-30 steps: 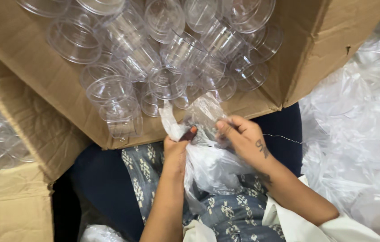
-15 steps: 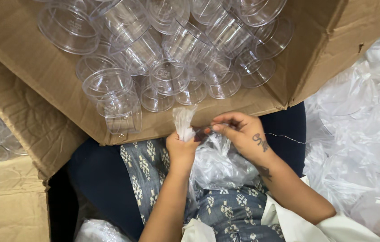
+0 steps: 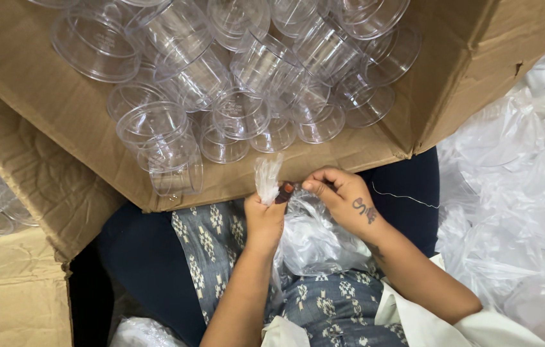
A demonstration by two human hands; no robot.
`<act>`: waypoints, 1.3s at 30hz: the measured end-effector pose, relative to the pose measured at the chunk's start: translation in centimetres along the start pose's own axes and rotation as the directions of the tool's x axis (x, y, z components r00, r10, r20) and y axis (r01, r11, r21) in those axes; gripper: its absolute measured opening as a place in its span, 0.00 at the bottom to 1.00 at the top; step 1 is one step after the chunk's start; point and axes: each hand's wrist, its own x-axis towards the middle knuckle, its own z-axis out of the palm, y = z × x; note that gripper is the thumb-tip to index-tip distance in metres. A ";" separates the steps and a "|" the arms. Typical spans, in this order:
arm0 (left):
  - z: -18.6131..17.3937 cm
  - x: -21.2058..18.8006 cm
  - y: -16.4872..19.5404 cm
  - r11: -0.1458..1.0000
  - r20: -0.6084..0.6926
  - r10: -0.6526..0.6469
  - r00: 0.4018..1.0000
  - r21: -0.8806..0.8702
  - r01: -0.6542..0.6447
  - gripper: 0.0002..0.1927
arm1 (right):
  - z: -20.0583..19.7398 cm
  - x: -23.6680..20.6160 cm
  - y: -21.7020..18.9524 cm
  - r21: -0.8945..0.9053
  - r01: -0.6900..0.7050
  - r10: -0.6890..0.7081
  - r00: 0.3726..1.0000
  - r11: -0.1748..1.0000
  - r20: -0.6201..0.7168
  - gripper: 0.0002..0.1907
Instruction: The person sits on the floor and wraps clear plastic cups in white plastic bags one at a time, then places each wrapped cup into a large cardboard box filled with other wrapped cups. They take new cups from a nearby box and continue bagging them throughout the episode.
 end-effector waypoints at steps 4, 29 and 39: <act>0.0 -0.3 -0.4 0.997 0.112 -0.053 0.992 -0.058 0.059 0.16 | 0.0 0.0 1.1 -0.026 -0.014 0.014 1.000 1.000 0.007 0.12; -3.8 8.0 3.8 0.812 -0.072 -0.128 0.989 -0.580 0.063 0.31 | 6.3 10.3 -8.5 -0.770 0.464 -0.696 0.718 0.438 0.036 0.32; -1.9 5.5 4.4 0.818 -0.029 0.056 0.998 -0.572 -0.062 0.28 | 4.4 4.3 -5.2 -0.409 0.332 -0.440 0.875 0.850 -0.203 0.19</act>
